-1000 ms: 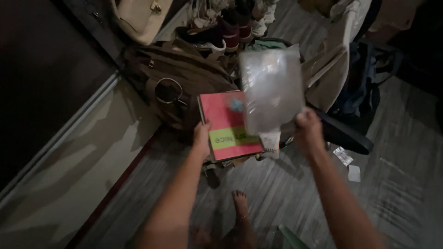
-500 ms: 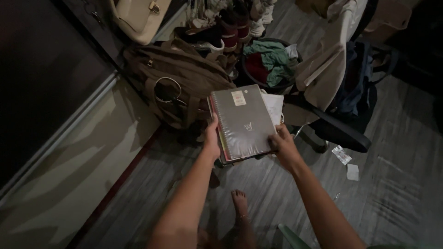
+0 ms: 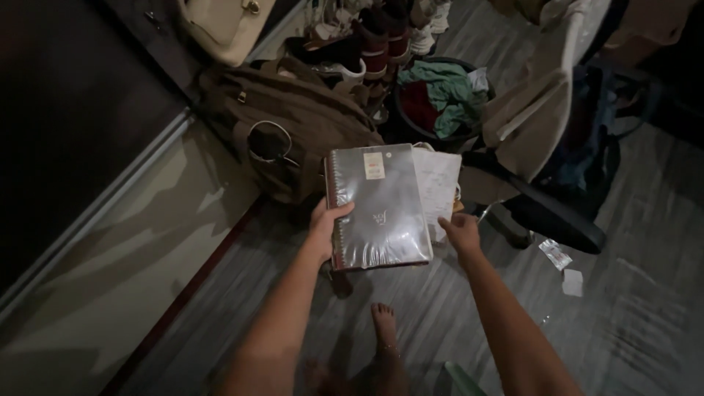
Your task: Organizing various items including notebooks, a small shelf, and electronic accessories in a room.
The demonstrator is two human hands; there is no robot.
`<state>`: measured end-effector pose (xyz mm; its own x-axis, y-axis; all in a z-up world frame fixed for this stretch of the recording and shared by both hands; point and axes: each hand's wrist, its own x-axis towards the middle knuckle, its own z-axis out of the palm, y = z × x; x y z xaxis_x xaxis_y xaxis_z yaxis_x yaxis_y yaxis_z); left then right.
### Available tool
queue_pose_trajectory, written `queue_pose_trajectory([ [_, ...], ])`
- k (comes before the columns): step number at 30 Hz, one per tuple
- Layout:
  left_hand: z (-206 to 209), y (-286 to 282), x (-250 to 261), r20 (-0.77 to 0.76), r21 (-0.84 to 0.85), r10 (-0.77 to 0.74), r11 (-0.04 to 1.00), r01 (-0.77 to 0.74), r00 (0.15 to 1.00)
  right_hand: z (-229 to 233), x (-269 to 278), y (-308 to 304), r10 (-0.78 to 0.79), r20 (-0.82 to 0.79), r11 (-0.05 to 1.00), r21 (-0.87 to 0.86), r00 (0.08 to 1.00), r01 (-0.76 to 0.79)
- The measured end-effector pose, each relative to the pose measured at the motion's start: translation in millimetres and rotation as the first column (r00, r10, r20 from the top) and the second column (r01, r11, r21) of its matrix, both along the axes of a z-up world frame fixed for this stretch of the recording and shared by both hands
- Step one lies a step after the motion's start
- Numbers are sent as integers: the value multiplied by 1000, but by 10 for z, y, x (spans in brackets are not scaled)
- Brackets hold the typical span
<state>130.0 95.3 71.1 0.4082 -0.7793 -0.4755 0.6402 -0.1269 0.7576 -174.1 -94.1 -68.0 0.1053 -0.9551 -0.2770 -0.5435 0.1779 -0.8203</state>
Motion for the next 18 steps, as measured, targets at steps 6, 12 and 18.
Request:
queue_pose_trajectory([
  [6,-124,-48,62,-4,-42,3,999,-3,1000,-98,165,-62,-164,-115,983,64,980,172],
  [12,-7,-41,51,-60,-7,7,1000,-7,998,-115,157,-190,-161,45,987,-1,986,161],
  [18,17,28,97,-55,6,8,1000,-7,998,352,40,-180,8,403,966,-241,915,98],
])
